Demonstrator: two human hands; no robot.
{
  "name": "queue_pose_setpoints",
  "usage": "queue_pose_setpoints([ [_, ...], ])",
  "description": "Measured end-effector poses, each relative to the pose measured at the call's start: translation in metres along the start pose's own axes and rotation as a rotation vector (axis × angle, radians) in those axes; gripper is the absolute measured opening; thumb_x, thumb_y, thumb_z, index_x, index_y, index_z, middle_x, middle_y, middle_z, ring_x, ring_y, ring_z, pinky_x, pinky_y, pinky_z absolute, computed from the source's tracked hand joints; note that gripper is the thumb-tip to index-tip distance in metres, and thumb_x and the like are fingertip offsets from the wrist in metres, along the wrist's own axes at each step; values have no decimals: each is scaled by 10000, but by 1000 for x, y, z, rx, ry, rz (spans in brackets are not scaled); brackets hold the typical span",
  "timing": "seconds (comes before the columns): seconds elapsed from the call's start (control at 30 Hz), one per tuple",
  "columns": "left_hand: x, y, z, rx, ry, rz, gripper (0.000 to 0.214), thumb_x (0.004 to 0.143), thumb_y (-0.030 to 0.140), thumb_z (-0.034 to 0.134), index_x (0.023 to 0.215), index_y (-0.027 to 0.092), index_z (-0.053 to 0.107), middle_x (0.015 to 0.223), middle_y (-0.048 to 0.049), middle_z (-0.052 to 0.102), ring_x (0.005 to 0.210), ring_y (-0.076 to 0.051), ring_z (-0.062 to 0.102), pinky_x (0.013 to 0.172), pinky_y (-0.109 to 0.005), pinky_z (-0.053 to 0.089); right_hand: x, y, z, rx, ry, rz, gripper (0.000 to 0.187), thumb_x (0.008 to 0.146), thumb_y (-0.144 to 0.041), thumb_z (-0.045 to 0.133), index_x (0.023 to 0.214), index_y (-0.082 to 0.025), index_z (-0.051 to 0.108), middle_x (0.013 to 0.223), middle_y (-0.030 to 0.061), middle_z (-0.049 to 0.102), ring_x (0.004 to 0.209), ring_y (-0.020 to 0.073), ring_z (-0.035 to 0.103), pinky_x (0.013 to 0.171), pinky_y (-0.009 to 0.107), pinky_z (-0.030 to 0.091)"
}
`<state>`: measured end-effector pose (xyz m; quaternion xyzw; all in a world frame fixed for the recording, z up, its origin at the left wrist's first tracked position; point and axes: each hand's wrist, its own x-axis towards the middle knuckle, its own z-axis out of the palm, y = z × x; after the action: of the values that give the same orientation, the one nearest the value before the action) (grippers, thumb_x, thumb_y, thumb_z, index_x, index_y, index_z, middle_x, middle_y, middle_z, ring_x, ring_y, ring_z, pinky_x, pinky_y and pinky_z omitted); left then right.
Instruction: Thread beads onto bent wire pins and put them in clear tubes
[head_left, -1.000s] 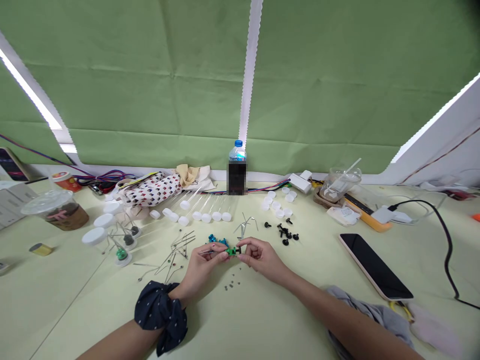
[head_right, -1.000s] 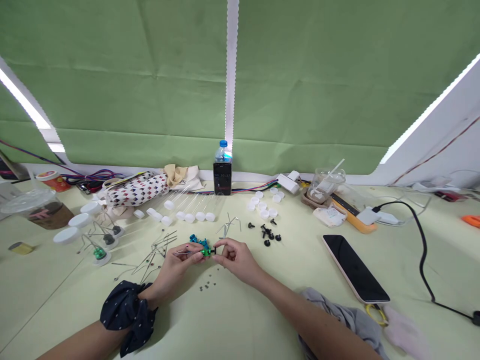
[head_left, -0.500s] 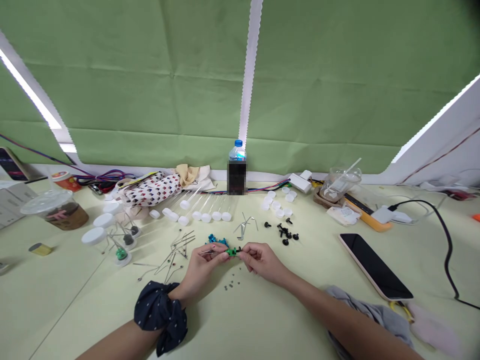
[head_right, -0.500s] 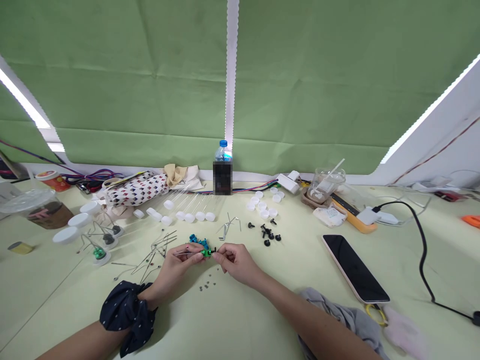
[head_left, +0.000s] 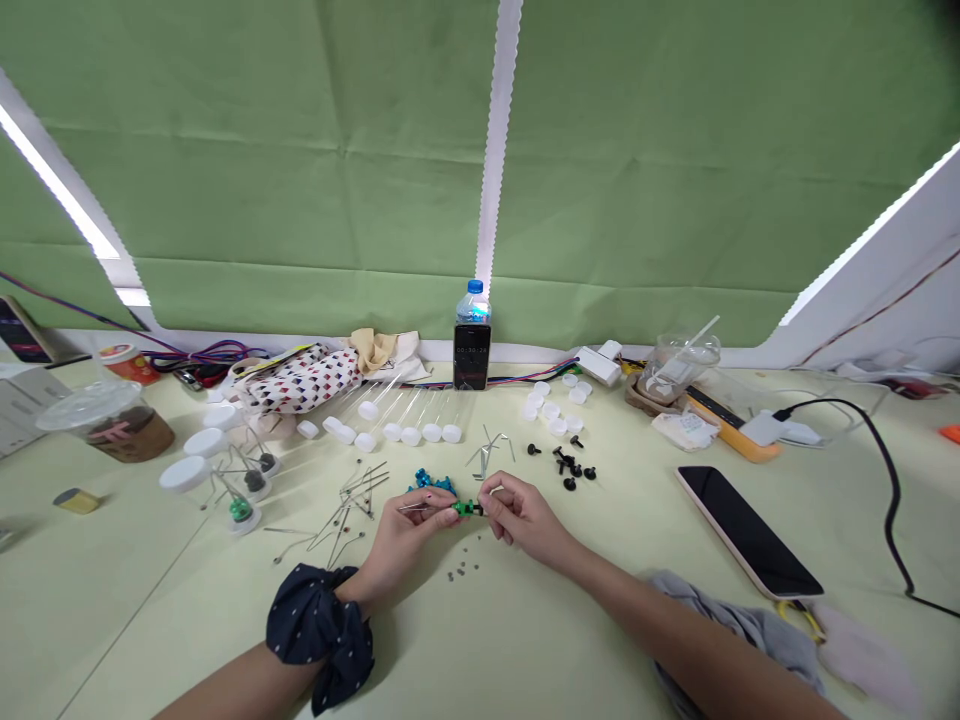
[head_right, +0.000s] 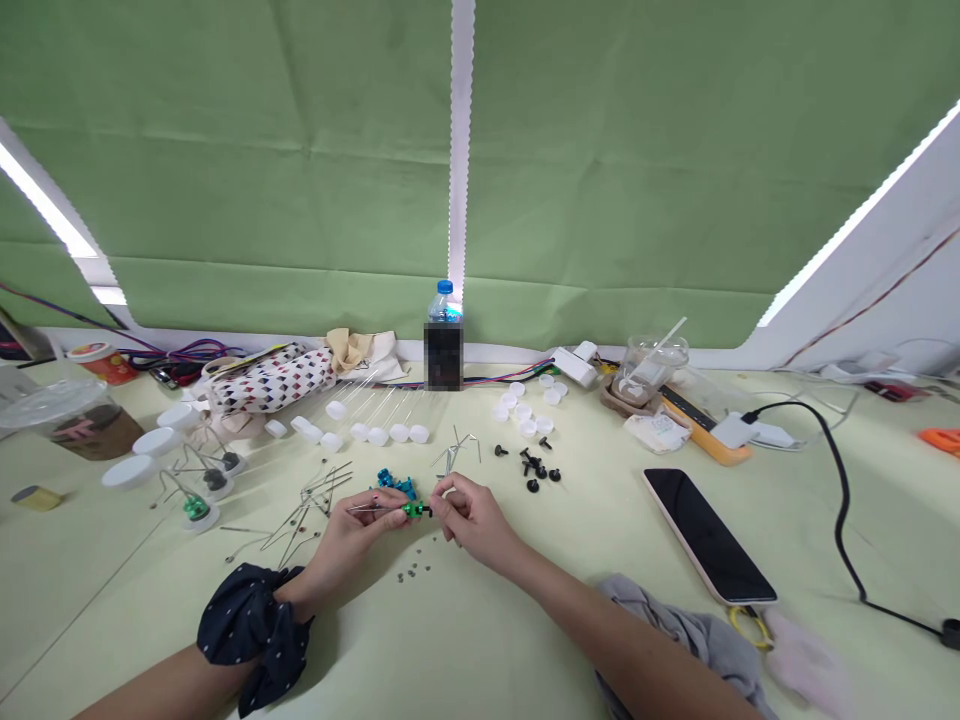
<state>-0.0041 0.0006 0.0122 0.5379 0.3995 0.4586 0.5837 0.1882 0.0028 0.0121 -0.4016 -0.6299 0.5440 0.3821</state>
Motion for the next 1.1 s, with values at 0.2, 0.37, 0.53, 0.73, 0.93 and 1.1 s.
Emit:
queue_pose_setpoints([
  [0.2, 1, -1, -1, -10, 15, 4, 112, 710, 242, 697, 726, 136, 665, 814, -52, 617, 760, -154, 565, 713, -283, 452, 0, 3, 1, -13, -21, 21, 256, 821, -428, 541, 865, -182, 484, 511, -71, 428, 441, 73, 427, 437, 189, 336],
  [0.37, 0, 0, -1, -25, 30, -15, 127, 703, 248, 704, 733, 130, 666, 833, -56, 613, 746, -148, 561, 702, -281, 452, -1, 4, 1, -24, -57, 7, 256, 794, -407, 588, 833, -172, 494, 544, -58, 450, 471, 73, 446, 466, 194, 349],
  [0.53, 1, 0, -1, -16, 11, -12, 123, 712, 250, 697, 738, 133, 668, 822, -56, 618, 751, -153, 567, 709, -285, 451, 0, 2, 1, -32, -52, 46, 278, 811, -440, 547, 776, -168, 500, 533, -48, 458, 448, 71, 430, 439, 191, 345],
  [0.73, 0, 0, 0, -6, -35, 27, 92, 730, 231, 679, 722, 140, 675, 817, -60, 626, 792, -169, 578, 739, -292, 449, -1, -2, 1, -8, -10, 55, 280, 823, -465, 519, 889, -195, 482, 528, -64, 456, 423, 72, 417, 396, 176, 322],
  [0.93, 0, 0, 0, -3, -41, 25, 91, 723, 231, 683, 714, 142, 669, 830, -59, 628, 781, -163, 577, 732, -288, 452, 0, 0, 1, 10, -18, 22, 285, 847, -474, 478, 817, -191, 467, 529, -57, 473, 421, 65, 404, 408, 179, 337],
  [1.1, 0, 0, 0, 6, -16, 10, 108, 711, 246, 692, 717, 140, 672, 819, -58, 628, 781, -164, 574, 724, -282, 456, 0, 1, 1, 2, -32, 38, 314, 818, -489, 516, 808, -178, 477, 540, -52, 473, 439, 68, 425, 423, 187, 347],
])
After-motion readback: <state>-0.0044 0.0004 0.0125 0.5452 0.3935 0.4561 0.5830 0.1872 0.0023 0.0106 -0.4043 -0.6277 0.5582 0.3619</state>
